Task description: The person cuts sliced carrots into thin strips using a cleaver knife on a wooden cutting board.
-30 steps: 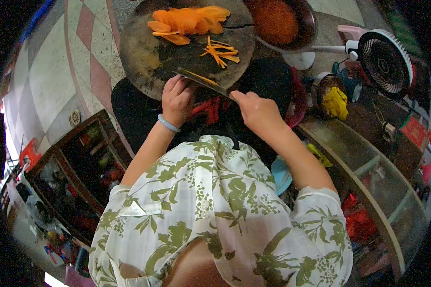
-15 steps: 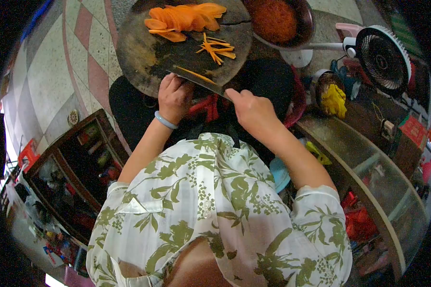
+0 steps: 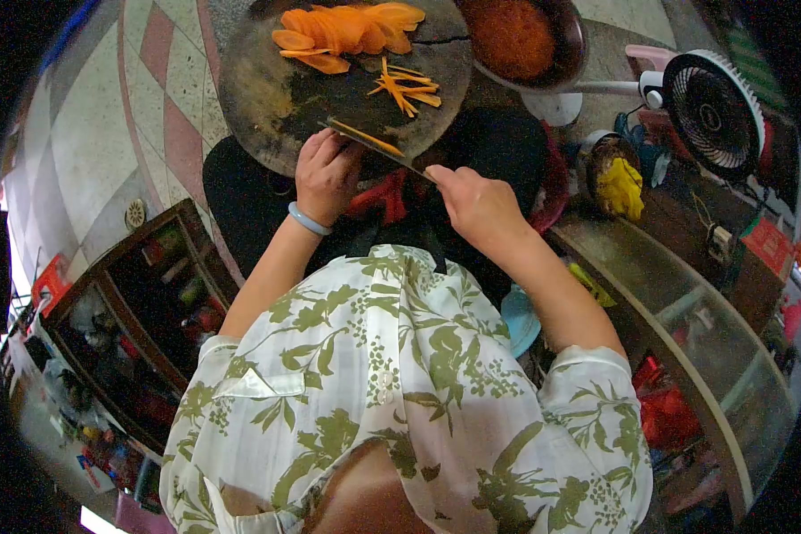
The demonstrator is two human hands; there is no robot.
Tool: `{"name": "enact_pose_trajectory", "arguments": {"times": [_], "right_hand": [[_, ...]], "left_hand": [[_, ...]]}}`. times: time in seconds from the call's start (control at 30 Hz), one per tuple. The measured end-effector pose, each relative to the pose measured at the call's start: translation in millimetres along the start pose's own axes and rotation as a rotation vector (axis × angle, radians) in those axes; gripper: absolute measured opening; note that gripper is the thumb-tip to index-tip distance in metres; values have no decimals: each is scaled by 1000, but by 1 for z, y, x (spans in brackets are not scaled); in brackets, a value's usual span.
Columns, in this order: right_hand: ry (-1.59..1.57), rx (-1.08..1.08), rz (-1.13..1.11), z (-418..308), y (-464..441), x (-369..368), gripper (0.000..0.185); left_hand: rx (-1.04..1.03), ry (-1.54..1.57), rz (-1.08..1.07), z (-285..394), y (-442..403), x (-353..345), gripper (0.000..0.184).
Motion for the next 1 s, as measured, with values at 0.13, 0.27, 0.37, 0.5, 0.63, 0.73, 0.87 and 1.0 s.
{"name": "enact_pose_trajectory", "arguments": {"times": [0.13, 0.27, 0.37, 0.5, 0.63, 0.73, 0.87, 1.0], "right_hand": [[62, 2, -39, 1, -1, -2, 28], [67, -31, -71, 0, -3, -8, 30], [81, -50, -55, -1, -11, -19, 29], [-25, -37, -16, 4, -12, -16, 28], [-60, -23, 29, 7, -7, -11, 25], [-34, 0, 27, 2, 0, -3, 25], [28, 5, -9, -2, 2, -2, 25], [75, -26, -48, -5, -2, -8, 29]], "left_hand": [[-16, -13, 13, 0, 1, 0, 29], [-9, -42, -7, 2, 1, 1, 29], [-5, -48, 3, 2, 1, 1, 29], [-14, -25, 17, 2, 0, 2, 26], [16, -19, 8, 0, -1, 4, 24], [24, 12, 13, 0, 0, 4, 24], [19, 3, 36, -1, 2, 1, 26], [19, 13, 30, -1, 3, 5, 29]]}}
Point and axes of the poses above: each hand's wrist, its own y-axis away from the middle knuckle, its own x-axis out of the back of the hand, z = x × y, the point moved 6 cm from there along -y, towards the middle knuckle, and after that the axes turned 8 degrees about -x, right-handed, at the moved point
